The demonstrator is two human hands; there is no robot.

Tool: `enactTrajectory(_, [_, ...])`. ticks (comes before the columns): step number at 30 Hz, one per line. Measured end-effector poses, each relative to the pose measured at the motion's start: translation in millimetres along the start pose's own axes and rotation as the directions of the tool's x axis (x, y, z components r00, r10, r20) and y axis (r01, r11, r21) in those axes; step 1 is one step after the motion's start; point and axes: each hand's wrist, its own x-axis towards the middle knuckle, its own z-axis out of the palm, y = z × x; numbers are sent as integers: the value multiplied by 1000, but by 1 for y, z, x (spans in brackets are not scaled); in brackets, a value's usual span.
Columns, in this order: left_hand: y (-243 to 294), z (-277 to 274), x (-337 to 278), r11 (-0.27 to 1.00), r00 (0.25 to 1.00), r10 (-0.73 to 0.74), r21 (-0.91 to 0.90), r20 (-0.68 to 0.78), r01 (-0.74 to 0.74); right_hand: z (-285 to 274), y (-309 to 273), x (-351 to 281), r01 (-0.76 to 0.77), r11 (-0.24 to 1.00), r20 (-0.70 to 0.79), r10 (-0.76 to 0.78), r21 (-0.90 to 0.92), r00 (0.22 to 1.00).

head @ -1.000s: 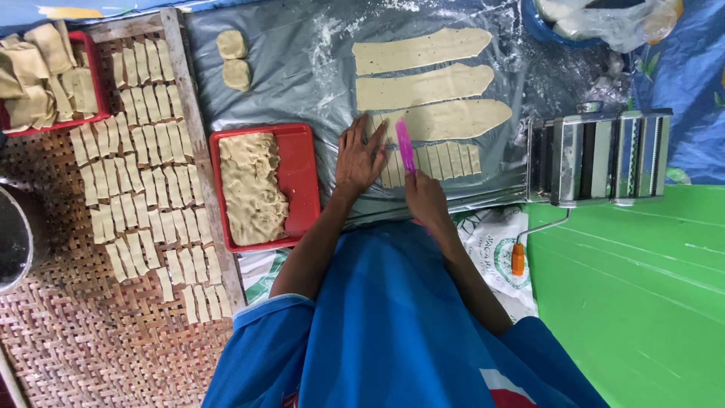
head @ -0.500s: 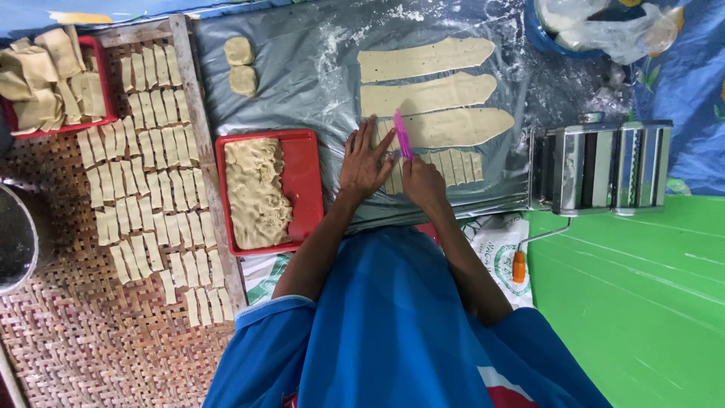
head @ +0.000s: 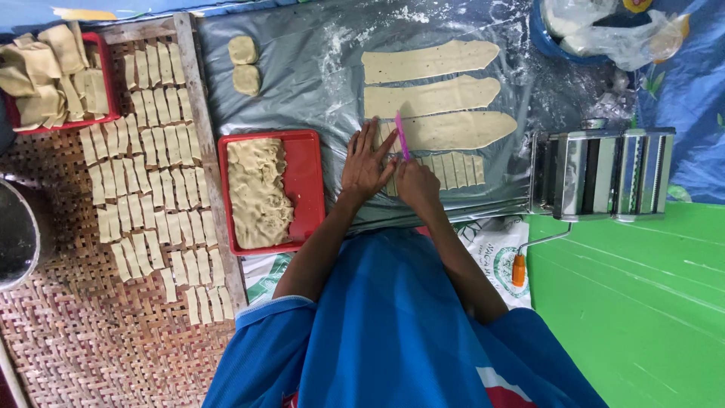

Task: Cutting strips of flattened dough into smaller rectangular pieces using a plastic scraper.

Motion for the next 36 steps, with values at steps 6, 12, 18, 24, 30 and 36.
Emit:
enactTrajectory(6, [0,-1,-1,1000,1000,-2,-9,-18,2,-2,13,-2,37,994,-42,-32,106,999])
enactTrajectory(12, [1,0,0,1000,999,2,-13,-32,-2,-12,13,-3,80,992,-101,-70,98,992])
enactTrajectory(18, [2,-4,-1,1000,999,14,-28,-51,-15,-12,17,1,104,990,-110,-94,92,989])
enactTrajectory(24, [1,-2,-1,999,998,-1,-45,-62,-2,-7,21,5,151,983,-124,-137,108,983])
enactTrajectory(30, [1,-1,-1,998,996,-4,-56,-87,-1,4,15,8,72,997,-93,-73,-10,993])
enactTrajectory(36, [-3,9,0,999,995,-19,-41,-101,15,1,11,15,49,997,-59,-46,57,997])
